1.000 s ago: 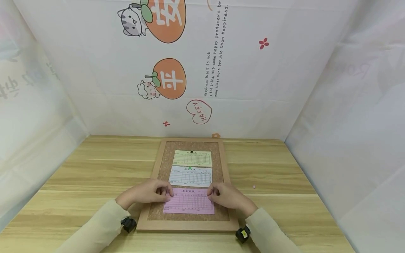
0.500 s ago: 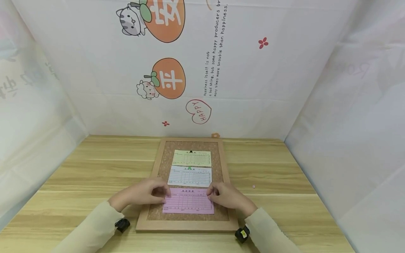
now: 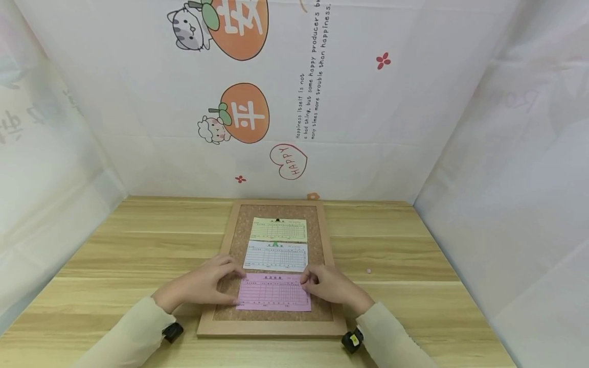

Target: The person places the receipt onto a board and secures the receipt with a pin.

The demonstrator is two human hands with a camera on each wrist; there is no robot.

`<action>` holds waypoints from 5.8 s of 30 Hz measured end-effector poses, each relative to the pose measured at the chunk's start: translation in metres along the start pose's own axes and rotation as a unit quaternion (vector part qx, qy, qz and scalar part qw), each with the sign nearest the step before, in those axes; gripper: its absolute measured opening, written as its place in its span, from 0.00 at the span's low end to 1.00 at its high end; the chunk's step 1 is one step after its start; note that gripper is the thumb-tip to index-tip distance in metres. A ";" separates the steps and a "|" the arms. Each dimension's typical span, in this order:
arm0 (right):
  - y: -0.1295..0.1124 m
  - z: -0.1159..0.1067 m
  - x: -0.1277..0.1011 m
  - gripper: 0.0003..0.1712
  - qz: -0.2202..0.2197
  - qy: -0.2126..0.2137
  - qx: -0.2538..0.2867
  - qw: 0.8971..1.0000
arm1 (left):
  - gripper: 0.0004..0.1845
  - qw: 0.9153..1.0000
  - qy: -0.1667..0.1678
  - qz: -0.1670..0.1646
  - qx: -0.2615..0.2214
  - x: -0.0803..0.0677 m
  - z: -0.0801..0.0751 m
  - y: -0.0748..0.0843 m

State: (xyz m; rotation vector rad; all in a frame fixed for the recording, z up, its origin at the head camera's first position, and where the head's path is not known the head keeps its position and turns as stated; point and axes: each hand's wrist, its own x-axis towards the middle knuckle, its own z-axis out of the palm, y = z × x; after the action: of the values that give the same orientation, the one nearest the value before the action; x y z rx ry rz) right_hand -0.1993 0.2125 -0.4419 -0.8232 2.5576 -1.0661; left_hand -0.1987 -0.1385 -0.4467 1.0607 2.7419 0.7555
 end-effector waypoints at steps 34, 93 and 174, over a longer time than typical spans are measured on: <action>0.012 -0.024 -0.008 0.06 -0.019 0.034 0.059 0.998 | 0.31 1.000 -0.016 -0.022 0.016 -0.002 0.000 0.004; 0.095 -0.091 -0.073 0.15 0.182 0.092 -0.002 0.979 | 0.33 1.000 -0.008 -0.016 0.013 -0.001 0.002 0.001; 0.042 -0.070 -0.009 0.16 0.119 0.043 0.063 0.990 | 0.32 1.000 -0.010 -0.016 0.000 -0.002 0.001 0.003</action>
State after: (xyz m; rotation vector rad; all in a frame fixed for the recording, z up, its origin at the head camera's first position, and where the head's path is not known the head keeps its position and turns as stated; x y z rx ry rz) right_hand -0.2383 0.2819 -0.4226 -0.4348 2.5461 -1.1945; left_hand -0.1953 -0.1377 -0.4460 1.0155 2.7353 0.7379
